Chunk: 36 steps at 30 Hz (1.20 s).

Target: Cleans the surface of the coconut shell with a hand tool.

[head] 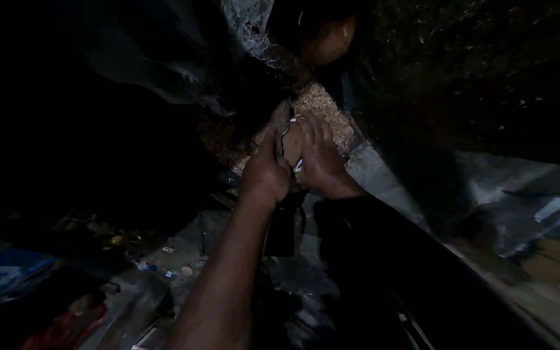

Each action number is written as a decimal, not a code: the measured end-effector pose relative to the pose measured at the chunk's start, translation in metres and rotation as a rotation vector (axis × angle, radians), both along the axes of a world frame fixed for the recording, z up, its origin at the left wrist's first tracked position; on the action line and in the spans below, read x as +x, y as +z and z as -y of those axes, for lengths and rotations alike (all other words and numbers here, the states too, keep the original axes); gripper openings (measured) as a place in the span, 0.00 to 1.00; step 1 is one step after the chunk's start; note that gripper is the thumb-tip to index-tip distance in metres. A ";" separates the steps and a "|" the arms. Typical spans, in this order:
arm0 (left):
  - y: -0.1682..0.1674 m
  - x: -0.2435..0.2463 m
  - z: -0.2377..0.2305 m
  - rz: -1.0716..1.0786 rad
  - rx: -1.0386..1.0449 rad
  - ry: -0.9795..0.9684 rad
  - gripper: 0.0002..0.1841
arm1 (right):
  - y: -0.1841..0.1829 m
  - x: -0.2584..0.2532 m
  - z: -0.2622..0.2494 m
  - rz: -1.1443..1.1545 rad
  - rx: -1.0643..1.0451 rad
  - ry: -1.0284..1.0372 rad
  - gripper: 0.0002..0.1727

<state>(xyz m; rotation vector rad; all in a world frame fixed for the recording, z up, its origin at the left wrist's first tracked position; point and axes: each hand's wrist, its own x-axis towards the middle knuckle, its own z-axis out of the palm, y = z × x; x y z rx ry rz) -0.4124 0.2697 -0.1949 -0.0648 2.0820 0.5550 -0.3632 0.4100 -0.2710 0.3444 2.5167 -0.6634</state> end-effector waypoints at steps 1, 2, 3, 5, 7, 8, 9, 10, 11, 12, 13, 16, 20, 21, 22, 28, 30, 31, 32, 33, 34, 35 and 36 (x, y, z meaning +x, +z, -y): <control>0.011 0.012 0.001 -0.043 -0.012 -0.038 0.35 | -0.001 -0.004 -0.002 0.002 -0.008 -0.004 0.79; 0.023 0.032 0.008 -0.111 -0.009 -0.078 0.36 | -0.003 -0.007 -0.004 -0.006 -0.013 -0.008 0.81; 0.032 0.050 0.016 -0.142 -0.012 -0.101 0.37 | -0.006 -0.009 -0.004 -0.016 -0.010 -0.011 0.83; 0.043 0.062 0.021 -0.125 -0.033 -0.096 0.37 | -0.006 -0.009 -0.003 -0.037 -0.009 -0.031 0.83; 0.036 0.041 0.010 -0.094 -0.051 -0.050 0.36 | -0.002 -0.005 0.003 -0.032 -0.023 -0.049 0.81; 0.026 0.027 0.002 -0.077 -0.048 -0.023 0.35 | -0.001 -0.006 0.004 -0.027 -0.022 -0.045 0.79; 0.016 0.023 -0.004 -0.073 -0.023 0.001 0.36 | -0.001 -0.005 0.003 -0.022 -0.020 -0.053 0.76; 0.007 0.031 -0.006 -0.101 0.017 0.025 0.37 | -0.002 -0.004 -0.002 -0.013 -0.026 -0.075 0.75; 0.002 0.049 -0.003 -0.142 0.060 0.048 0.37 | -0.006 -0.005 -0.009 -0.003 -0.030 -0.084 0.78; 0.001 0.073 0.007 -0.168 0.095 0.061 0.38 | -0.009 -0.004 -0.015 -0.009 -0.034 -0.079 0.81; 0.003 0.096 0.019 -0.199 0.122 0.068 0.38 | -0.011 -0.002 -0.017 -0.027 -0.047 -0.067 0.83; 0.016 0.101 0.030 -0.159 0.130 0.103 0.35 | -0.014 0.006 -0.017 -0.112 -0.051 -0.064 0.82; 0.000 0.020 0.003 0.069 0.015 0.162 0.33 | -0.008 0.010 -0.012 -0.102 -0.067 -0.069 0.82; 0.002 0.021 0.002 0.050 0.023 0.149 0.33 | -0.006 0.008 -0.014 -0.099 -0.066 -0.075 0.82; 0.008 0.033 0.007 0.000 0.043 0.130 0.34 | -0.007 0.005 -0.015 -0.091 -0.065 -0.081 0.81; 0.030 0.040 0.016 0.021 0.000 0.080 0.34 | -0.003 -0.004 -0.013 -0.063 -0.062 -0.153 0.83; 0.014 0.020 -0.003 0.020 -0.003 0.105 0.34 | -0.001 -0.005 -0.011 -0.052 -0.041 -0.100 0.79; 0.012 0.022 -0.009 0.001 0.000 0.091 0.34 | -0.002 -0.003 -0.013 -0.042 -0.026 -0.087 0.79; 0.015 0.032 -0.009 -0.037 0.002 0.059 0.35 | -0.003 -0.004 -0.016 -0.035 -0.012 -0.081 0.80; 0.019 0.047 -0.003 -0.077 0.001 0.020 0.37 | -0.006 -0.004 -0.016 -0.023 0.003 -0.074 0.82; 0.025 0.063 0.005 -0.109 -0.001 -0.013 0.38 | -0.007 -0.004 -0.015 -0.014 0.020 -0.055 0.84; 0.031 0.073 0.011 -0.129 -0.011 -0.041 0.39 | -0.008 -0.005 -0.013 -0.018 0.030 -0.037 0.84; 0.036 0.075 0.013 -0.127 -0.033 -0.064 0.39 | -0.008 -0.007 -0.010 -0.021 0.034 -0.034 0.83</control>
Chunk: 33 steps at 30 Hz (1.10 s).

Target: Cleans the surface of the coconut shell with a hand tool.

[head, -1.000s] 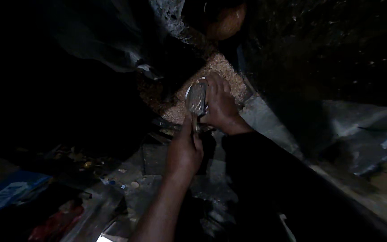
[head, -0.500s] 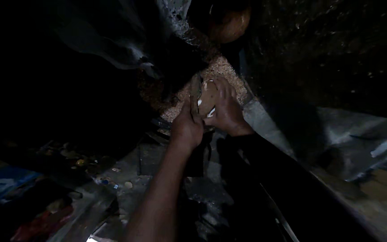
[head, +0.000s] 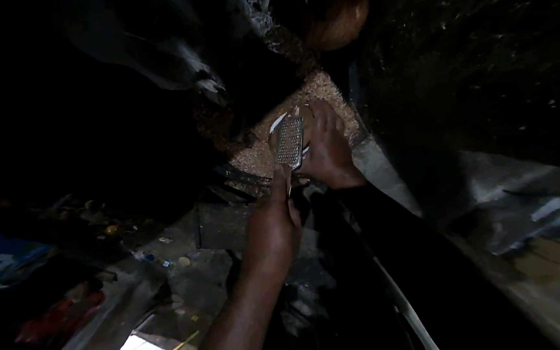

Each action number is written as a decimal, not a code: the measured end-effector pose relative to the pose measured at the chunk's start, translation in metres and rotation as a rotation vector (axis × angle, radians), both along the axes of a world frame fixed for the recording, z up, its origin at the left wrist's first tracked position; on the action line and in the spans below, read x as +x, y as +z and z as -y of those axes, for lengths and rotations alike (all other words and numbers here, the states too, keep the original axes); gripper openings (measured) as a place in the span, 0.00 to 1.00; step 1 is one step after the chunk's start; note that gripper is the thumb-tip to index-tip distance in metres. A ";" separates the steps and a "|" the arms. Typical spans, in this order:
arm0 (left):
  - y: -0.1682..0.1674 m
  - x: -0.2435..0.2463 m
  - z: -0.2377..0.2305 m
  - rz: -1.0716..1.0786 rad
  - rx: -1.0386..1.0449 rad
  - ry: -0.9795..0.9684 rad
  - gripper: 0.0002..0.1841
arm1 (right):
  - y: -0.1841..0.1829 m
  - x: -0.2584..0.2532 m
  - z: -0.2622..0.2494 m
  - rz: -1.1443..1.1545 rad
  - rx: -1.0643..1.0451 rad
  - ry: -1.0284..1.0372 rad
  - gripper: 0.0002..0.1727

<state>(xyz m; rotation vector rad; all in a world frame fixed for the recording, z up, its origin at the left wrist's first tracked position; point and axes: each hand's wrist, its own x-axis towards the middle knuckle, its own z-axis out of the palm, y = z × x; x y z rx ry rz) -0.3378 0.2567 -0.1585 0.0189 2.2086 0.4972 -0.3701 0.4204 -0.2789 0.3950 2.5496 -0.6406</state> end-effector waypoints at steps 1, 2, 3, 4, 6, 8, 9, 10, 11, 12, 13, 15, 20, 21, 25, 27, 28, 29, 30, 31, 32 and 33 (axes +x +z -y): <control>0.002 -0.007 -0.003 0.006 -0.020 -0.011 0.39 | 0.003 -0.002 0.003 0.011 -0.002 -0.010 0.82; -0.001 -0.020 -0.009 0.005 -0.036 -0.013 0.39 | 0.006 -0.007 0.006 0.021 -0.007 -0.033 0.81; -0.009 -0.036 -0.016 0.014 -0.051 -0.015 0.38 | 0.009 -0.011 0.007 0.017 -0.013 -0.045 0.80; -0.019 -0.047 -0.022 0.021 -0.062 -0.016 0.39 | 0.011 -0.013 0.005 0.017 -0.023 -0.044 0.79; -0.038 -0.038 -0.019 -0.028 -0.032 -0.020 0.40 | 0.009 -0.015 -0.004 0.027 -0.051 -0.029 0.80; -0.049 0.007 0.007 -0.140 0.055 -0.012 0.41 | 0.006 -0.016 -0.013 0.017 -0.074 -0.004 0.82; -0.053 0.030 0.021 -0.195 0.110 -0.004 0.39 | 0.004 -0.018 -0.016 0.016 -0.085 -0.003 0.82; -0.054 0.047 0.030 -0.211 0.147 0.016 0.38 | 0.003 -0.019 -0.017 0.025 -0.095 -0.008 0.82; -0.054 0.053 0.033 -0.210 0.167 0.039 0.37 | 0.003 -0.019 -0.017 0.031 -0.098 -0.019 0.83; -0.054 0.048 0.029 -0.196 0.171 0.064 0.36 | 0.004 -0.019 -0.016 0.030 -0.097 -0.036 0.82; -0.055 0.036 0.021 -0.179 0.168 0.087 0.36 | 0.007 -0.019 -0.015 0.023 -0.099 -0.049 0.81; -0.063 0.005 0.004 -0.141 0.176 0.122 0.38 | 0.023 -0.016 -0.016 0.025 -0.135 -0.059 0.80; -0.084 0.061 0.037 -0.201 0.316 0.240 0.37 | 0.003 -0.008 -0.022 -0.018 -0.135 -0.139 0.83; -0.078 0.071 0.045 -0.172 0.321 0.277 0.37 | 0.005 -0.005 -0.023 -0.006 -0.151 -0.169 0.83; -0.059 -0.001 0.029 0.161 0.191 0.422 0.35 | 0.038 0.000 -0.020 -0.028 -0.227 -0.043 0.81; -0.059 -0.032 0.013 0.217 0.190 0.448 0.34 | 0.030 0.000 -0.014 -0.079 -0.179 0.108 0.76; -0.056 -0.029 0.009 0.200 0.195 0.440 0.35 | 0.034 -0.001 -0.012 -0.046 -0.188 0.130 0.73; -0.051 -0.016 0.008 0.159 0.205 0.425 0.35 | 0.030 -0.004 -0.012 -0.030 -0.176 0.128 0.72; -0.047 0.003 0.011 0.107 0.220 0.408 0.37 | 0.012 -0.008 -0.015 -0.064 -0.124 0.119 0.74; -0.042 0.026 0.016 0.073 0.238 0.390 0.38 | 0.000 -0.011 -0.018 -0.097 -0.099 0.098 0.76; -0.036 0.044 0.023 0.064 0.237 0.367 0.39 | -0.006 -0.010 -0.020 -0.124 -0.096 0.094 0.77; -0.032 0.049 0.027 0.066 0.231 0.351 0.39 | -0.008 -0.008 -0.021 -0.143 -0.116 0.102 0.78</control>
